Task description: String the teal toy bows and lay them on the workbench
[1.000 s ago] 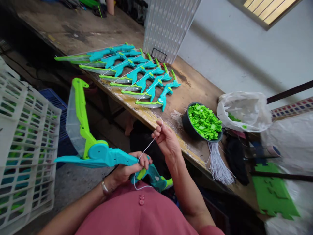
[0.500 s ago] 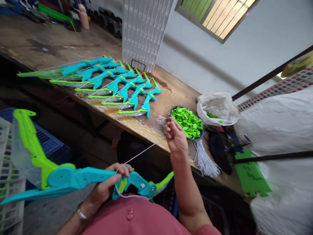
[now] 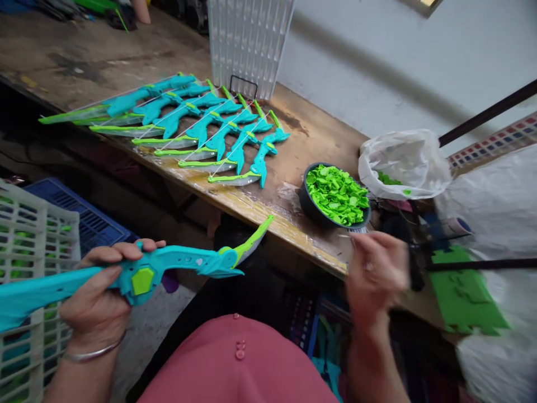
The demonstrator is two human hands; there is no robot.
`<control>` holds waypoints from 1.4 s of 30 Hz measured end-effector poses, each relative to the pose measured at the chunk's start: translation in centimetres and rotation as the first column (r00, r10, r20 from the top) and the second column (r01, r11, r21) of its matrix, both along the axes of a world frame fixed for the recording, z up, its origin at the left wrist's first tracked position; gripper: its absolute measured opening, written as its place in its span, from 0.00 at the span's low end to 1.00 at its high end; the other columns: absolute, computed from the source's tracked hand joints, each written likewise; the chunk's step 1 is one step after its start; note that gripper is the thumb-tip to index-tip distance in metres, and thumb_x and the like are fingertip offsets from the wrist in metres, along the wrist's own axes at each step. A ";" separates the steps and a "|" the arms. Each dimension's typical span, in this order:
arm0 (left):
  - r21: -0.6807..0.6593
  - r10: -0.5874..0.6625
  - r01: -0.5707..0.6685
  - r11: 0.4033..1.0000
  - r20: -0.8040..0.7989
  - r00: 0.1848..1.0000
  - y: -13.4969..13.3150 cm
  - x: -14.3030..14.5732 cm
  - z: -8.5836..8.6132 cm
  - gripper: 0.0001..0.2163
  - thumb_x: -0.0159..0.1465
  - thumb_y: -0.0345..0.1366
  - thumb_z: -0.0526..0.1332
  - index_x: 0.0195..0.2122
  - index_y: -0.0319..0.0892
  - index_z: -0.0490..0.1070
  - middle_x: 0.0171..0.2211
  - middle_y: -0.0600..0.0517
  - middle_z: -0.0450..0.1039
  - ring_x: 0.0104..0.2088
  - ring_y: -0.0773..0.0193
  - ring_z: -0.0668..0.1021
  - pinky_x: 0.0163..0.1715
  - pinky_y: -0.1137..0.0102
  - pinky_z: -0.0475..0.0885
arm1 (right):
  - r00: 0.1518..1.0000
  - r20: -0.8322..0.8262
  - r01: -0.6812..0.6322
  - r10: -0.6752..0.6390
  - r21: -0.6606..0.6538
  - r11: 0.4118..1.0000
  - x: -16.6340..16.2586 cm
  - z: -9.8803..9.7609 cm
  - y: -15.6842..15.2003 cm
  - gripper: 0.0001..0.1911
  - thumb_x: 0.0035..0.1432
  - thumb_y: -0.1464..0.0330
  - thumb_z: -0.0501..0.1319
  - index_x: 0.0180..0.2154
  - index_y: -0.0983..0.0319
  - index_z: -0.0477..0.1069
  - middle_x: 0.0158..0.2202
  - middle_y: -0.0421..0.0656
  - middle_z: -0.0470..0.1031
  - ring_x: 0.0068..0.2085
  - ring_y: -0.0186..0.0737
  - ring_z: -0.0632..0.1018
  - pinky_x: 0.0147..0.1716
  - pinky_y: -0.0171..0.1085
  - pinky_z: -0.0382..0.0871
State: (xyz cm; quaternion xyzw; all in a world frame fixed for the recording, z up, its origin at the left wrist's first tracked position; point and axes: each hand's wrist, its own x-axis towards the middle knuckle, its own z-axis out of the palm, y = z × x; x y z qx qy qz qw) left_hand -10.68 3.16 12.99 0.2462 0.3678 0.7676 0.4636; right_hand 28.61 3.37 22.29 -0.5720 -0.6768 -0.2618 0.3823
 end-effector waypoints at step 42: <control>0.019 -0.203 0.202 0.979 0.070 0.977 -1.0 1.3 0.1 0.15 0.54 0.36 0.74 0.43 0.49 0.80 0.36 0.52 0.79 0.44 0.49 0.82 0.48 0.52 0.82 | 0.946 -0.293 -0.312 0.140 -0.697 0.645 -3.0 -11.3 8.9 0.11 0.64 0.65 0.52 0.31 0.58 0.70 0.31 0.44 0.74 0.33 0.41 0.74 0.36 0.39 0.66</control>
